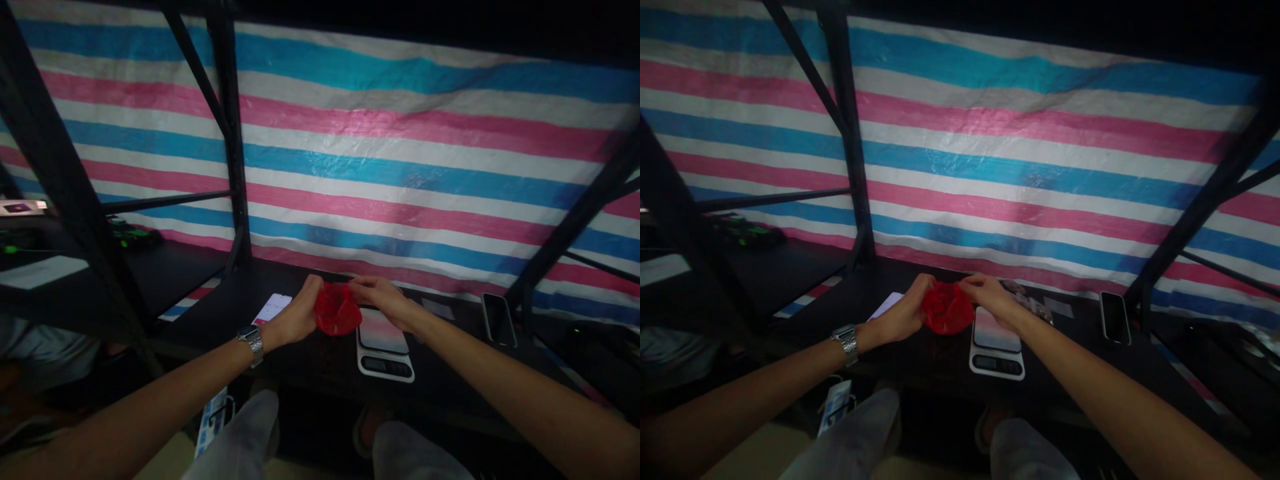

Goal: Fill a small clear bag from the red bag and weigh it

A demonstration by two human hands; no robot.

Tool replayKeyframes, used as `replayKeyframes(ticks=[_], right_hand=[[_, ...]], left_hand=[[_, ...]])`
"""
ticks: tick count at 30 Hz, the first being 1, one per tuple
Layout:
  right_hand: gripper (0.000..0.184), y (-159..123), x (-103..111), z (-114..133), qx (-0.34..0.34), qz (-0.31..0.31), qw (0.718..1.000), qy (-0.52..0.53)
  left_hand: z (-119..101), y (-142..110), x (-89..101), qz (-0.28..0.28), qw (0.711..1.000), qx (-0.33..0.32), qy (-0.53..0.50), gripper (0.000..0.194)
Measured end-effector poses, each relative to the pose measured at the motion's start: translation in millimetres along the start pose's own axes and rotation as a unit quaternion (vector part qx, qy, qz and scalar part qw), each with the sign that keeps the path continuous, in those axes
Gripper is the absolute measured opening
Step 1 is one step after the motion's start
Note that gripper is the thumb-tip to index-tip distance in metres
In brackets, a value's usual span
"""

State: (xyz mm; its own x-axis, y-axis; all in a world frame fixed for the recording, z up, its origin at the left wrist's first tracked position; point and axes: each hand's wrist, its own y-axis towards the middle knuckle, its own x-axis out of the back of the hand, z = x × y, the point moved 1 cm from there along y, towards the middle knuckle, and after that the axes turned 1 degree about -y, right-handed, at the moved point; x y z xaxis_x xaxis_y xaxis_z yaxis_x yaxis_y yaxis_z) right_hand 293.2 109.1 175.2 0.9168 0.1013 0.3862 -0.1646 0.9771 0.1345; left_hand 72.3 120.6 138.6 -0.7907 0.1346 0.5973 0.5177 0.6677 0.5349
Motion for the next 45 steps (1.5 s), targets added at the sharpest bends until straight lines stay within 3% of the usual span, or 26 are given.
replayKeyframes(ticks=[5, 8, 12, 17, 23, 30, 39, 45], right_hand=[[0.019, 3.2, -31.2, -19.2, -0.054, -0.046, 0.996, 0.053], [0.017, 5.4, -40.2, -21.3, -0.051, -0.057, 0.996, 0.034], [0.035, 13.4, -26.5, -8.7, 0.010, -0.108, 0.994, -0.028], [0.036, 28.7, 0.6, 9.2, 0.084, -0.123, 0.983, -0.110], [0.032, 27.8, 3.4, 6.6, 0.122, -0.107, 0.973, -0.165], [0.035, 23.2, 1.4, 5.4, 0.156, -0.084, 0.966, -0.188], [0.029, 26.3, -1.5, 16.1, 0.189, -0.045, 0.962, -0.191], [0.038, 16.8, 1.5, 6.4, 0.196, -0.012, 0.958, -0.208]], left_hand=[[-3.6, -15.7, -6.3, -0.010, 1.000, 0.005, 0.001, 0.046], [-3.3, -19.0, -6.1, -0.035, 0.998, 0.057, 0.019, 0.043], [7.7, -19.1, -5.3, -0.100, 0.975, 0.183, 0.072, 0.026], [14.0, -6.1, -12.8, -0.122, 0.944, 0.280, 0.123, 0.051], [1.1, 15.4, -30.0, -0.113, 0.955, 0.240, 0.137, 0.055], [-10.3, -1.6, -34.9, -0.085, 0.974, 0.149, 0.146, 0.067], [-13.1, -9.0, -34.0, -0.066, 0.968, 0.159, 0.185, 0.065], [-13.5, -16.1, -44.2, -0.062, 0.963, 0.164, 0.204, 0.069]])
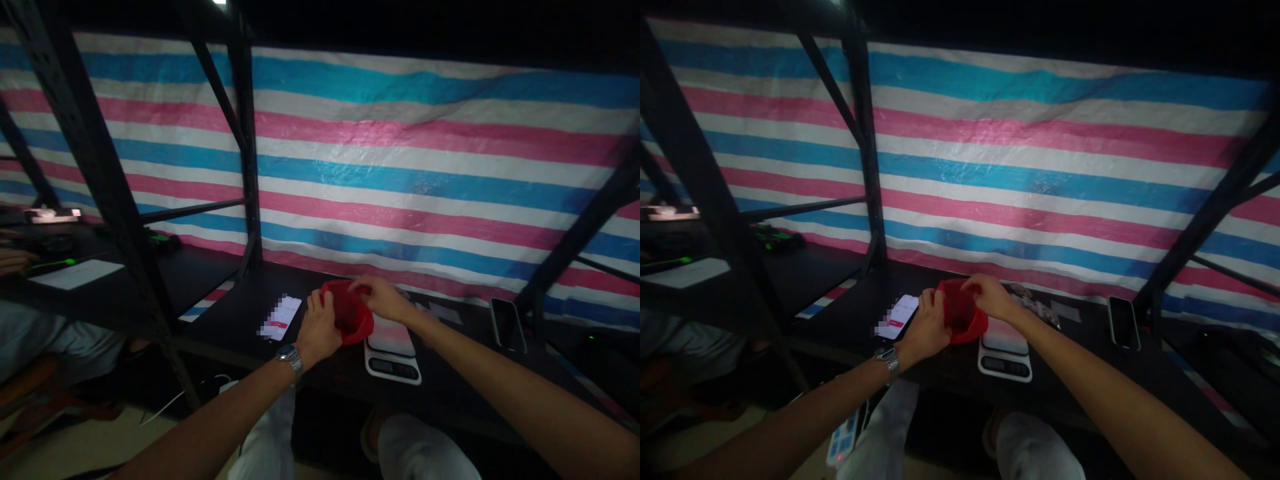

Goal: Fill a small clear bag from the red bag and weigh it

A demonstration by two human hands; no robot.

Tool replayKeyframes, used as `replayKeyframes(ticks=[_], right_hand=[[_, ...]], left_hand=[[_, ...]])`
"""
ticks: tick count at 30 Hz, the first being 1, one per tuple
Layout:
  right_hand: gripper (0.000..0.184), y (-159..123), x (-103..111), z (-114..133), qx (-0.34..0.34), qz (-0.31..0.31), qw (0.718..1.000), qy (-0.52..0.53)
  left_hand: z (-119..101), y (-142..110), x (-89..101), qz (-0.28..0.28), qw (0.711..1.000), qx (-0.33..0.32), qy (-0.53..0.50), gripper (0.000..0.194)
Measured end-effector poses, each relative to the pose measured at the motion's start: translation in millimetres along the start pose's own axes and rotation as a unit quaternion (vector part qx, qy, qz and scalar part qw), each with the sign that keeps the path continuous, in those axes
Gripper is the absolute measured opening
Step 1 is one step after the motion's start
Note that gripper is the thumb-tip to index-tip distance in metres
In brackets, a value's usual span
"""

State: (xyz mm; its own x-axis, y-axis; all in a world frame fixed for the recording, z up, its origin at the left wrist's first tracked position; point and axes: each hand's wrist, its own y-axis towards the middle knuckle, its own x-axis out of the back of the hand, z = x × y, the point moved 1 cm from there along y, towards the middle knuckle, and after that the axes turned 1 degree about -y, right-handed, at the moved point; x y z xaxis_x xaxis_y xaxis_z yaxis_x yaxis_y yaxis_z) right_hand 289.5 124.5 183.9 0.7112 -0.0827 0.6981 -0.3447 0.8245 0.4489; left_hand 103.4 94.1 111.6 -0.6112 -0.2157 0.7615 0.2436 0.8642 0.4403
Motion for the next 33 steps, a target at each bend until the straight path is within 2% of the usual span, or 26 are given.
replayKeyframes(ticks=[8, 11, 15, 18, 21, 24, 26, 29, 31, 33], right_hand=[[0.046, -11.2, -3.6, -19.7, 0.032, 0.022, 0.999, -0.015], [0.048, -13.8, 1.4, -22.3, 0.038, 0.033, 0.999, -0.021], [0.042, -11.7, 9.9, -24.9, 0.037, 0.041, 0.998, -0.026], [0.038, -7.8, 16.1, -23.1, 0.030, 0.031, 0.999, -0.030], [0.029, -8.1, 26.2, -13.7, 0.032, 0.015, 0.999, -0.040], [0.027, -16.6, 46.6, -6.7, 0.041, -0.026, 0.995, -0.081], [0.028, -28.9, 65.6, -12.9, 0.007, -0.043, 0.992, -0.120], [0.026, -61.4, 92.4, -42.2, -0.137, -0.053, 0.980, -0.136], [0.025, -91.5, 101.1, -67.4, -0.207, -0.064, 0.967, -0.137], [0.028, -122.7, 98.9, -91.4, -0.248, -0.077, 0.956, -0.138]], left_hand=[[13.0, -6.7, -18.5, -0.030, 1.000, -0.002, -0.001, 0.050], [20.3, -8.7, -20.9, -0.042, 0.999, -0.012, -0.016, 0.052], [30.3, -10.5, -17.1, -0.065, 0.997, -0.022, -0.035, 0.057], [29.8, -12.9, -6.9, -0.083, 0.995, -0.035, -0.031, 0.060], [18.2, -21.9, 8.0, -0.144, 0.986, -0.081, 0.017, 0.056], [1.8, -41.0, 20.5, -0.251, 0.952, -0.162, 0.070, 0.048], [-6.2, -56.3, 23.5, -0.292, 0.929, -0.217, 0.067, 0.040], [-10.4, -74.2, 20.0, -0.279, 0.915, -0.286, 0.049, 0.026], [-8.6, -81.3, 14.7, -0.299, 0.916, -0.267, 0.038, 0.022], [-6.8, -86.8, 6.3, -0.325, 0.920, -0.220, 0.012, 0.023]])
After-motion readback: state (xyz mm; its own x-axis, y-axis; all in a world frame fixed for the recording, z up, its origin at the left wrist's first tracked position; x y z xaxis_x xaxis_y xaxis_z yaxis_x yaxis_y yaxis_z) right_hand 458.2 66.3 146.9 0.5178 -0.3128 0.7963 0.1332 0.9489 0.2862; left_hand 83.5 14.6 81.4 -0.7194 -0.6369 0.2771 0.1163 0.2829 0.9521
